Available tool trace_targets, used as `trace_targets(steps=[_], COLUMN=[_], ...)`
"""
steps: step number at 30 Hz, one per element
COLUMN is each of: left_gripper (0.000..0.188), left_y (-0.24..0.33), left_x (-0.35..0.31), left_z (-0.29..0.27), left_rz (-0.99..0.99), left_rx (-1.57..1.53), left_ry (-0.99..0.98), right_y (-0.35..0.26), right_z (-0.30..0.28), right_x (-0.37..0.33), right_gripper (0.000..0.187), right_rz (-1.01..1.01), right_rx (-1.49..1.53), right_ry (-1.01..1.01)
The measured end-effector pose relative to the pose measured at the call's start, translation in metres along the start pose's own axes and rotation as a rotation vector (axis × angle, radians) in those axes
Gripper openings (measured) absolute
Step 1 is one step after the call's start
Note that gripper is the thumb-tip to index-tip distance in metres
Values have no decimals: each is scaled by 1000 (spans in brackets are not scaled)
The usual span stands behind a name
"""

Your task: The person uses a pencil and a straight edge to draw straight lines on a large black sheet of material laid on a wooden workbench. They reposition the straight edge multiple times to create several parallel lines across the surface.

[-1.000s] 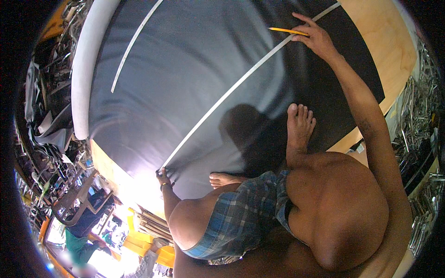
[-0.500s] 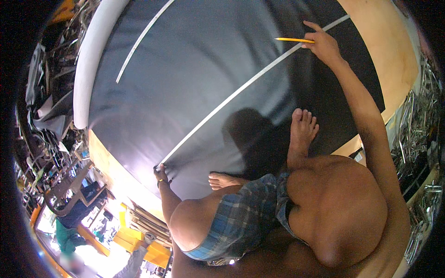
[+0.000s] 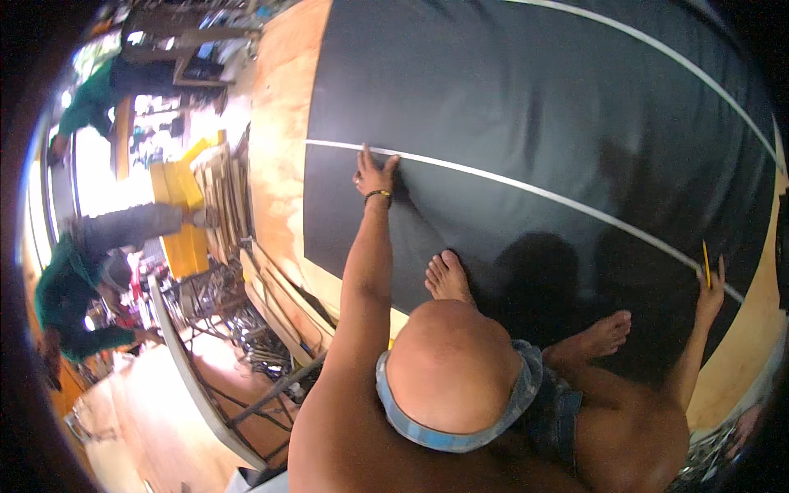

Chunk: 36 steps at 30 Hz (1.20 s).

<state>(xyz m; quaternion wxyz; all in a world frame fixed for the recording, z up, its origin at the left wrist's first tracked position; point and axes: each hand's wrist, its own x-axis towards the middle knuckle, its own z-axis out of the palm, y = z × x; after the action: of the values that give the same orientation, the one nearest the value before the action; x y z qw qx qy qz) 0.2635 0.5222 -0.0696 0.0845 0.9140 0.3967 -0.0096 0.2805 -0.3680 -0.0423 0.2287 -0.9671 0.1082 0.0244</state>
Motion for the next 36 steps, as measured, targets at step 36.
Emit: trace_targets(steps=[36], left_gripper=[94], left_y=[28], left_x=[-40], left_z=[-13], left_rz=[-52], left_rx=[11], left_ry=[40], right_y=[21], right_z=[-5], right_x=[1], right_gripper=[26], right_rz=[100], right_rx=[294], right_ry=[-102])
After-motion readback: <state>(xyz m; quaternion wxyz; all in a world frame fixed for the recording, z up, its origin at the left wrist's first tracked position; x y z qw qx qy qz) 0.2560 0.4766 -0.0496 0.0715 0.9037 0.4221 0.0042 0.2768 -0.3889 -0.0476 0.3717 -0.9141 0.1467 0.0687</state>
